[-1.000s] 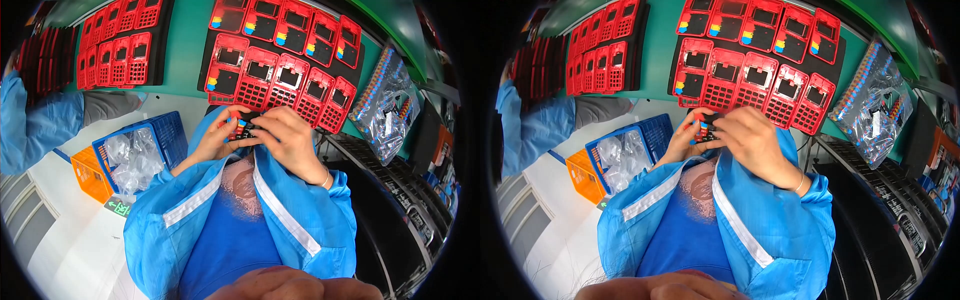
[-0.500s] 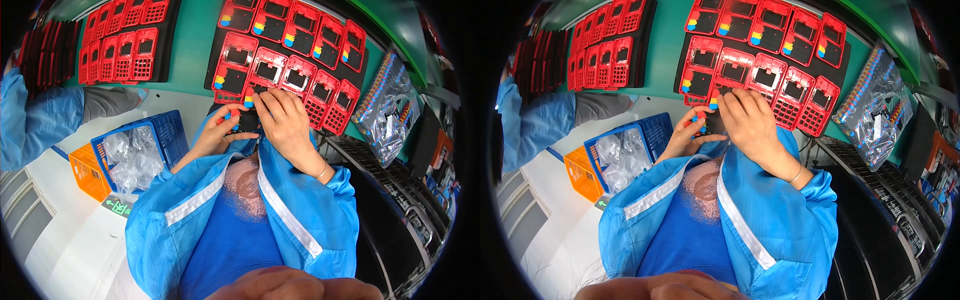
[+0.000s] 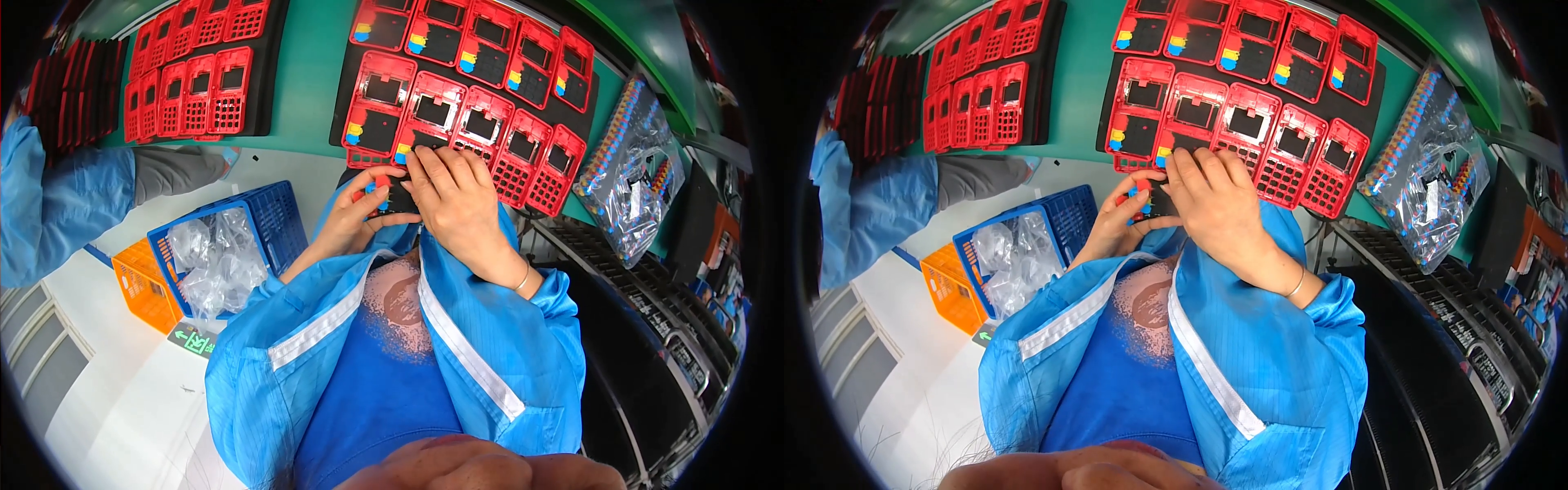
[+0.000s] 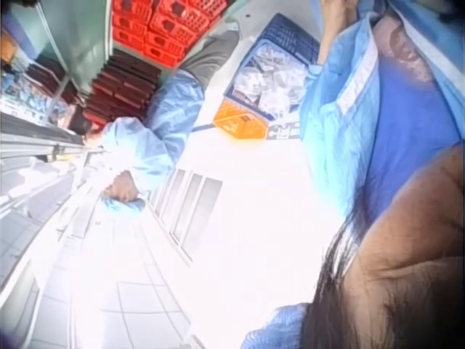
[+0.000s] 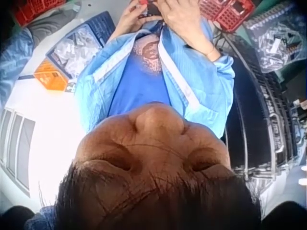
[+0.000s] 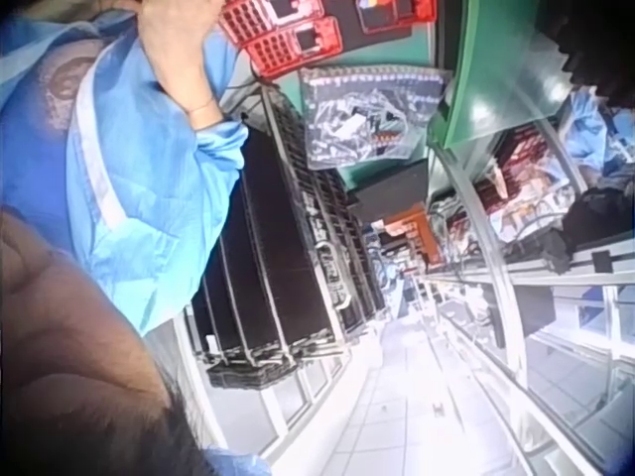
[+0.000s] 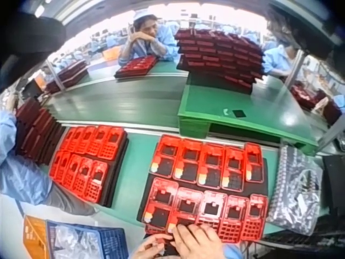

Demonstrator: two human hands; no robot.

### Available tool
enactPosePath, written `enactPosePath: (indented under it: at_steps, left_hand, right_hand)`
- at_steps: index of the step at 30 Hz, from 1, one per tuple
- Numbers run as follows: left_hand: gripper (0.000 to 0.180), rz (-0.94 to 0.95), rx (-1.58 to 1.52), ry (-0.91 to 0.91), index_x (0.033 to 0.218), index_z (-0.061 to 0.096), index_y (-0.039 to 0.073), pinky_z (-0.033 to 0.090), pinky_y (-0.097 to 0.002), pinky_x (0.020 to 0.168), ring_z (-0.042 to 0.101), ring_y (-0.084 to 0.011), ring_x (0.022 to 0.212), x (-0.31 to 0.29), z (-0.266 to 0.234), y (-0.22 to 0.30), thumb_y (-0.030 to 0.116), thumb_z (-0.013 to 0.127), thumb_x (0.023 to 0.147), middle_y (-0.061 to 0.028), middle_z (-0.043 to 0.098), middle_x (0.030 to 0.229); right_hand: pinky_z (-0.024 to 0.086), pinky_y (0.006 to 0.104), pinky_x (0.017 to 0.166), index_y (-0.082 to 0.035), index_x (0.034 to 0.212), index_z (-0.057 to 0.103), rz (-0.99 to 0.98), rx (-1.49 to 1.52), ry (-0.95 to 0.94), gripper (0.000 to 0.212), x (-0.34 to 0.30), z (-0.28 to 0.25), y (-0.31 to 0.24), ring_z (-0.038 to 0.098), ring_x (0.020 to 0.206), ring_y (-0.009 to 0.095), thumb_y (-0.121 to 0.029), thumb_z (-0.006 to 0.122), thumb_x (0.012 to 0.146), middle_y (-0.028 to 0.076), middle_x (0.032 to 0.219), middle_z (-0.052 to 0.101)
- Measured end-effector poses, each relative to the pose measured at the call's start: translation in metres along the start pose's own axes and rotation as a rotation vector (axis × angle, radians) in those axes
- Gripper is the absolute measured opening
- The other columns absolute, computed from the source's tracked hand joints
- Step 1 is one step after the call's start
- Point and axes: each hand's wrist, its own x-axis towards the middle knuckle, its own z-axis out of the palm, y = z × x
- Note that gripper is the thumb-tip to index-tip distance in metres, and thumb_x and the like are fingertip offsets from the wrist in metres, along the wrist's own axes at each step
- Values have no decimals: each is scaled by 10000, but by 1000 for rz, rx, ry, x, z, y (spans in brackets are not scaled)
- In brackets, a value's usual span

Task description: The person installs keypads into device casings arranged on a tray by hand, presses down on the casings to secure the components, and stacks the completed tray on an upper shelf.

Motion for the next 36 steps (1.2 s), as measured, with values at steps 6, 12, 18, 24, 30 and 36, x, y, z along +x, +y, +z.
enactPosePath:
  at_steps: [6,12,18,24,30,36]
  left_hand:
    - [364,-11,-7,-31,1396,536,38,624,-501,968,647,-282,1235,-1,-1,2,187,589,1068,-157,626,1323]
    - [323,-12,-48,-60,1358,535,51,634,-515,941,659,-300,1217,-2,-11,-7,152,606,1060,-158,630,1306]
    - [309,24,-92,-180,1342,512,68,599,-567,994,649,-356,1237,6,-15,-20,136,611,1057,-157,589,1342]
    - [314,-35,-41,-165,1344,511,-11,541,-563,1088,611,-436,1283,4,3,-3,32,414,1048,-251,525,1437]
    - [306,-24,28,-184,1359,533,-28,546,-570,1080,590,-436,1314,4,12,-7,112,479,1092,-223,548,1396]
    - [331,-46,-4,-205,1376,527,-22,566,-577,1051,592,-431,1313,7,9,-11,165,508,1104,-187,563,1358]
  right_hand:
    - [490,439,978,2,1201,700,-21,18,-6,384,-1,1,7,616,1121,264,-227,710,893,112,1198,665]
    - [499,417,906,-18,1163,728,39,305,26,378,3,-12,17,649,1036,279,-196,785,834,104,1123,691]
    - [580,356,723,-40,1118,778,315,754,-14,312,-11,-27,11,716,854,256,-33,818,809,101,1000,714]
    - [573,361,724,-34,1051,786,418,408,106,261,-24,-27,41,724,851,268,-53,831,794,102,961,724]
    - [453,365,742,-59,1027,787,255,56,218,272,-21,-18,45,646,869,217,-86,833,760,52,937,698]
    - [451,373,820,-72,1050,772,246,-1,279,286,-20,-20,41,631,954,229,-105,828,772,36,1003,675]
